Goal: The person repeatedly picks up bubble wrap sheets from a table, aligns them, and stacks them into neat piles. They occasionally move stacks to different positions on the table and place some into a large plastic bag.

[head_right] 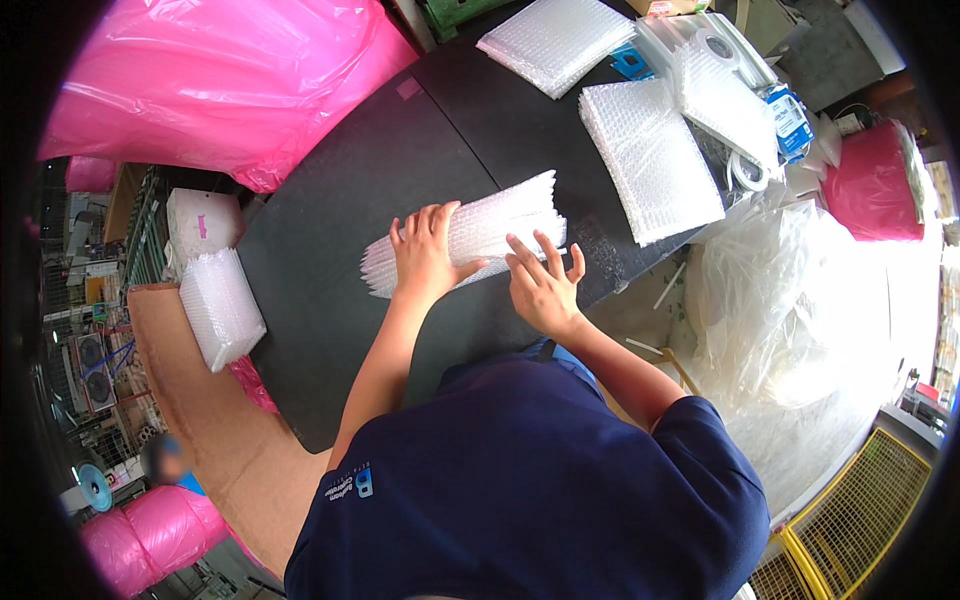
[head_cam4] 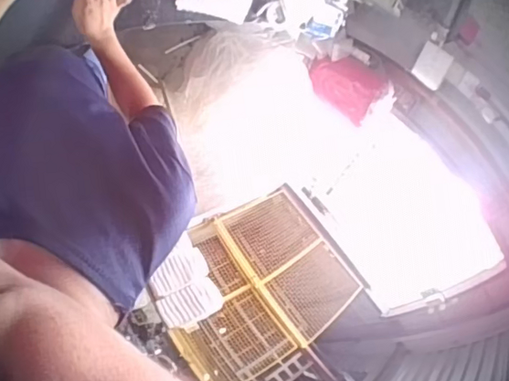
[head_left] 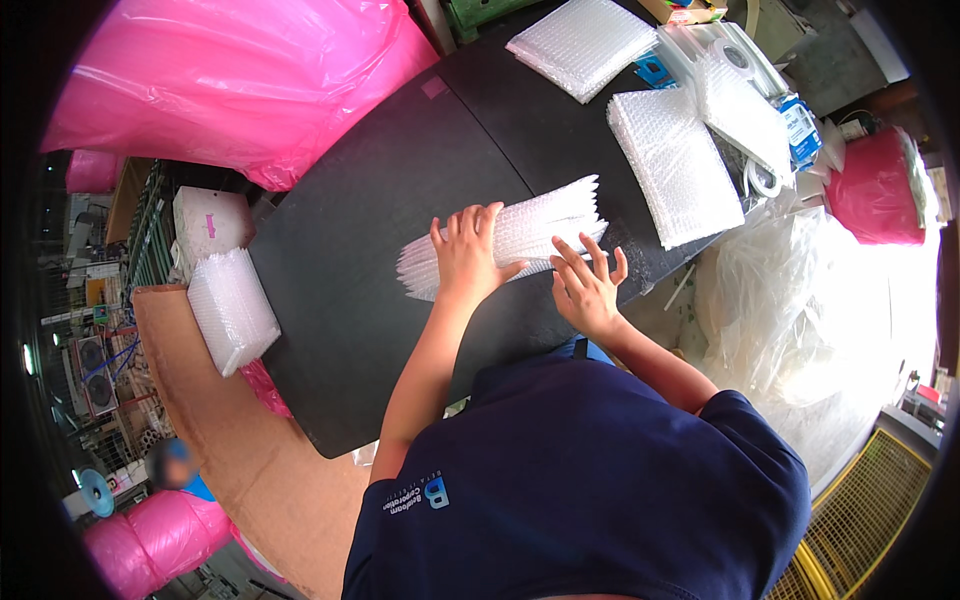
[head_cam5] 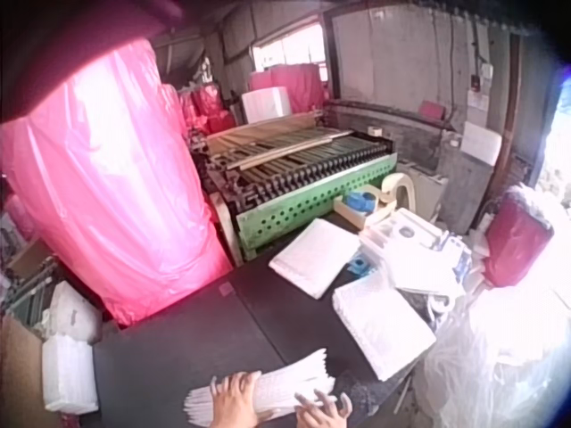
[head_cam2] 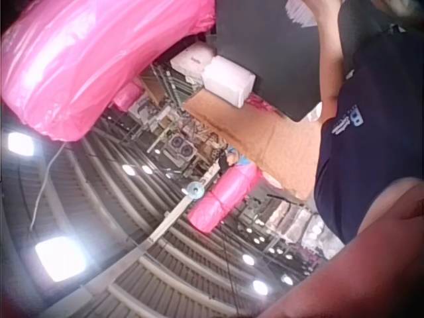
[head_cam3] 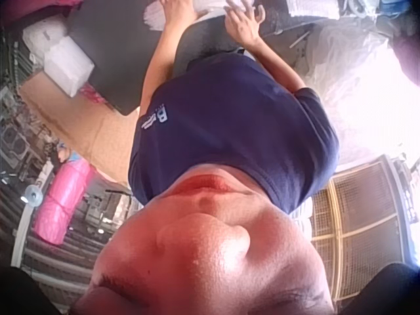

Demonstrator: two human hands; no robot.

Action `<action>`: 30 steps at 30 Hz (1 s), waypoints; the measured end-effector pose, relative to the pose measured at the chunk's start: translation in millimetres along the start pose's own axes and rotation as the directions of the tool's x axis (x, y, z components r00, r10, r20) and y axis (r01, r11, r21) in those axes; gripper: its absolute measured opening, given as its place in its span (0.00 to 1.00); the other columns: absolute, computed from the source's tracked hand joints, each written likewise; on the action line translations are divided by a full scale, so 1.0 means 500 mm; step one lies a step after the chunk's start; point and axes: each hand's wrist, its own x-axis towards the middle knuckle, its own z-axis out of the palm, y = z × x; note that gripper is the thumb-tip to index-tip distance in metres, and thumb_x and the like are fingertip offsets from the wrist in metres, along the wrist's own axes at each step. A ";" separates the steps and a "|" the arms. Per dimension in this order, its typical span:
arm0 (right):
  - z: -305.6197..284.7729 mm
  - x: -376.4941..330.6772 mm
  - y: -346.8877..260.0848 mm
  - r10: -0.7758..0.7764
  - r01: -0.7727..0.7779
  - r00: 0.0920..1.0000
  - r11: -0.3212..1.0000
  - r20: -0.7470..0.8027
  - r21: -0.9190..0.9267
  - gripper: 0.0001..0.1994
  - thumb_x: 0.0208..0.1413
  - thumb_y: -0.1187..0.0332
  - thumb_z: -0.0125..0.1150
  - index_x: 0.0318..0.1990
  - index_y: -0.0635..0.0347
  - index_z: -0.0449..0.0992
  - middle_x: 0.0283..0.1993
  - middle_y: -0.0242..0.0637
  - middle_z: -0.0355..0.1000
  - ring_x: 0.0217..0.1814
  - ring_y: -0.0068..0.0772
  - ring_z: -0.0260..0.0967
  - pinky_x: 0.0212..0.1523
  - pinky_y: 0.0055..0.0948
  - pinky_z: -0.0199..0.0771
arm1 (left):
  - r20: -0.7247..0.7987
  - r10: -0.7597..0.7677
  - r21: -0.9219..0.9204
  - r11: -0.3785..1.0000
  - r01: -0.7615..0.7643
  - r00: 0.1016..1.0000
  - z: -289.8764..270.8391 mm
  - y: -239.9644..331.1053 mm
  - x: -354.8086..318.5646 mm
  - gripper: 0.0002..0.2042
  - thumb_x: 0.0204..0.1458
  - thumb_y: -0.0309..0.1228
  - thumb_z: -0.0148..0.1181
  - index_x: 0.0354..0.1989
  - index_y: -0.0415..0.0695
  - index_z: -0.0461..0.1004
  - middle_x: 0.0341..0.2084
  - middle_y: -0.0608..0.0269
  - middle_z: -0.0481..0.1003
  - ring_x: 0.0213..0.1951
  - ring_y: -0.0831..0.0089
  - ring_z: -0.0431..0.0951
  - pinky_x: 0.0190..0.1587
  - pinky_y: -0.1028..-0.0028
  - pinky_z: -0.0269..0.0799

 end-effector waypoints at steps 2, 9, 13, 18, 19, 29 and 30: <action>-0.001 -0.004 -0.002 -0.002 0.002 1.000 1.000 -0.016 -0.001 0.16 0.39 0.68 0.57 0.41 0.46 0.72 0.52 0.20 0.65 0.58 0.27 0.55 0.61 0.47 0.30 | -0.004 0.002 -0.002 1.000 -0.002 1.000 -0.001 0.000 -0.001 0.41 0.25 0.51 0.69 0.52 0.52 0.59 0.44 0.63 0.66 0.48 0.62 0.65 0.53 0.48 0.51; -0.014 0.018 -0.035 0.043 -0.038 0.996 0.997 0.074 -0.062 0.26 0.43 0.63 0.57 0.55 0.44 0.64 0.40 0.23 0.63 0.48 0.27 0.57 0.58 0.46 0.33 | -0.014 0.000 -0.012 1.000 0.000 1.000 0.001 0.001 -0.004 0.41 0.25 0.49 0.70 0.52 0.52 0.59 0.44 0.64 0.66 0.48 0.64 0.65 0.53 0.48 0.51; -0.007 0.029 -0.042 0.080 -0.070 0.987 0.994 0.139 -0.082 0.27 0.44 0.62 0.57 0.56 0.44 0.63 0.41 0.24 0.61 0.47 0.28 0.55 0.56 0.47 0.37 | -0.012 -0.005 -0.005 1.000 0.004 1.000 -0.002 0.004 -0.005 0.41 0.24 0.47 0.71 0.51 0.53 0.59 0.43 0.65 0.66 0.48 0.65 0.65 0.53 0.47 0.52; -0.006 0.028 -0.041 0.096 -0.092 0.988 0.995 0.120 -0.039 0.23 0.44 0.64 0.56 0.52 0.44 0.66 0.42 0.27 0.60 0.49 0.29 0.55 0.56 0.49 0.37 | -0.008 -0.013 -0.010 1.000 0.013 1.000 -0.003 0.004 -0.007 0.41 0.24 0.47 0.71 0.51 0.53 0.59 0.44 0.65 0.66 0.48 0.64 0.65 0.53 0.48 0.52; -0.005 0.029 -0.041 0.105 -0.103 0.988 0.994 0.117 -0.018 0.22 0.44 0.65 0.56 0.51 0.44 0.67 0.43 0.27 0.60 0.49 0.30 0.55 0.56 0.49 0.37 | -0.005 -0.015 -0.014 1.000 0.015 1.000 -0.004 0.004 -0.008 0.41 0.24 0.47 0.71 0.52 0.53 0.59 0.44 0.65 0.66 0.48 0.64 0.65 0.53 0.48 0.52; 0.014 0.035 -0.039 0.065 -0.065 0.990 0.998 0.128 -0.011 0.19 0.39 0.69 0.54 0.45 0.47 0.69 0.60 0.27 0.56 0.66 0.30 0.46 0.61 0.55 0.27 | -0.025 -0.012 -0.023 1.000 0.011 1.000 -0.001 0.004 -0.010 0.40 0.23 0.47 0.71 0.51 0.53 0.60 0.44 0.65 0.65 0.48 0.65 0.64 0.53 0.48 0.52; 0.015 0.034 -0.038 0.058 -0.058 0.991 0.998 0.122 -0.007 0.20 0.40 0.69 0.54 0.46 0.47 0.69 0.60 0.27 0.56 0.65 0.30 0.47 0.62 0.54 0.28 | -0.024 -0.014 -0.019 1.000 0.014 1.000 -0.002 0.003 -0.009 0.40 0.23 0.47 0.71 0.51 0.53 0.60 0.44 0.65 0.65 0.48 0.65 0.64 0.53 0.48 0.52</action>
